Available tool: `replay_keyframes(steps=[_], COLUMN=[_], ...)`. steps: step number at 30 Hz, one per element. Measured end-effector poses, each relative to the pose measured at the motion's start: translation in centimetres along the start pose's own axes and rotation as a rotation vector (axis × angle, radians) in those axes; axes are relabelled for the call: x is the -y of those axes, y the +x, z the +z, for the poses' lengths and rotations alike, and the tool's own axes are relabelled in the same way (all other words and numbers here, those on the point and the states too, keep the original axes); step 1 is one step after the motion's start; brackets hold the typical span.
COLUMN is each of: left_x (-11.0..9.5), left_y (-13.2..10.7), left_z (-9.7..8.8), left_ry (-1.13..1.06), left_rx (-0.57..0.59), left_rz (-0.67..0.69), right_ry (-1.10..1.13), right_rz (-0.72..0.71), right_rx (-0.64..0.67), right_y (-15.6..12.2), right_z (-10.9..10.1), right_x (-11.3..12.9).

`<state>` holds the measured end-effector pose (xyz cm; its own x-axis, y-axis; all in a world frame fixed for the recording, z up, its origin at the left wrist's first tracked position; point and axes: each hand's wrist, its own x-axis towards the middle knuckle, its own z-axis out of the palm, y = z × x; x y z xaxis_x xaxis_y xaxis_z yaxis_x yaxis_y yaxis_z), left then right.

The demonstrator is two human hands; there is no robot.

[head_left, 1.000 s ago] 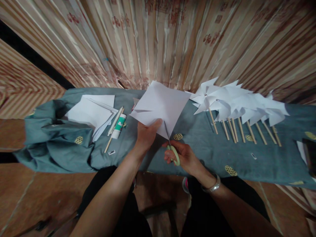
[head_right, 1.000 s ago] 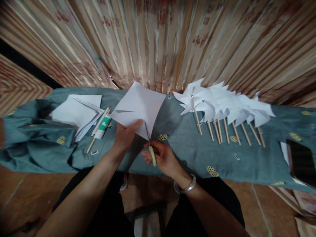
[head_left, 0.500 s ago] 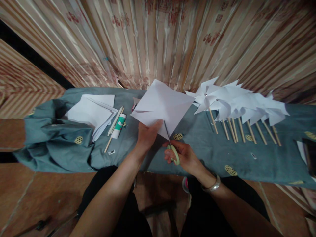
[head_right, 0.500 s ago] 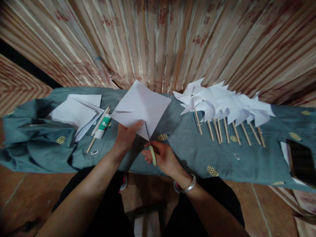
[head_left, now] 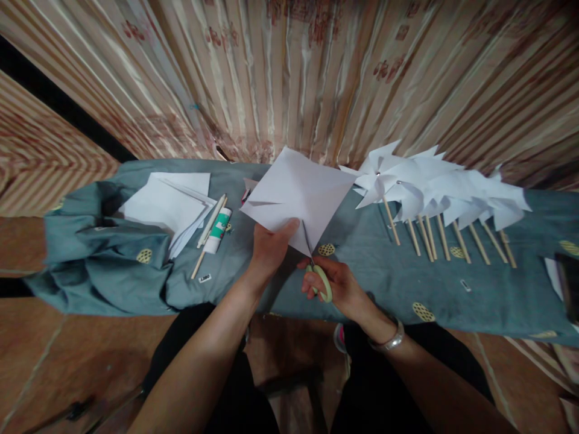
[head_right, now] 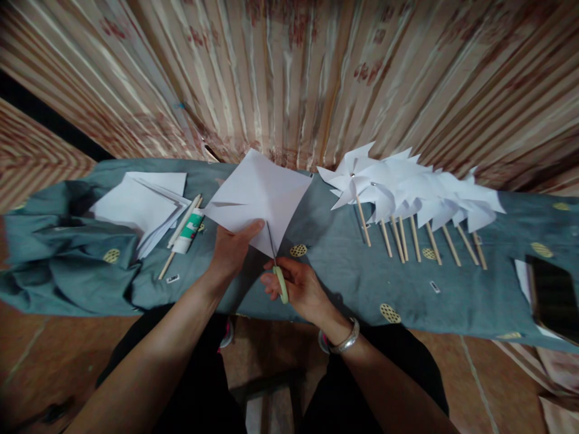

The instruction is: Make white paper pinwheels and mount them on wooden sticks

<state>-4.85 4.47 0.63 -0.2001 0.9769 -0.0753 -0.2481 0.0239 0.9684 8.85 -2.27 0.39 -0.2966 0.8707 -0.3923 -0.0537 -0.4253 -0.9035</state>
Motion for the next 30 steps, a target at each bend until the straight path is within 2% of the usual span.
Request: replay_keyframes(steps=[7, 30], left_x=[0.18, -0.05], left_y=[0.02, -0.34], left_z=[-0.14, 0.14], left_ry=[-0.019, -0.037], left_rx=[-0.002, 0.003], left_rz=[0.006, -0.044], right_ry=[0.062, 0.009], right_rz=[0.032, 0.021], right_rx=[-0.027, -0.075], right_y=[0.15, 0.29], right_z=[0.33, 0.38], right_x=[0.14, 0.03])
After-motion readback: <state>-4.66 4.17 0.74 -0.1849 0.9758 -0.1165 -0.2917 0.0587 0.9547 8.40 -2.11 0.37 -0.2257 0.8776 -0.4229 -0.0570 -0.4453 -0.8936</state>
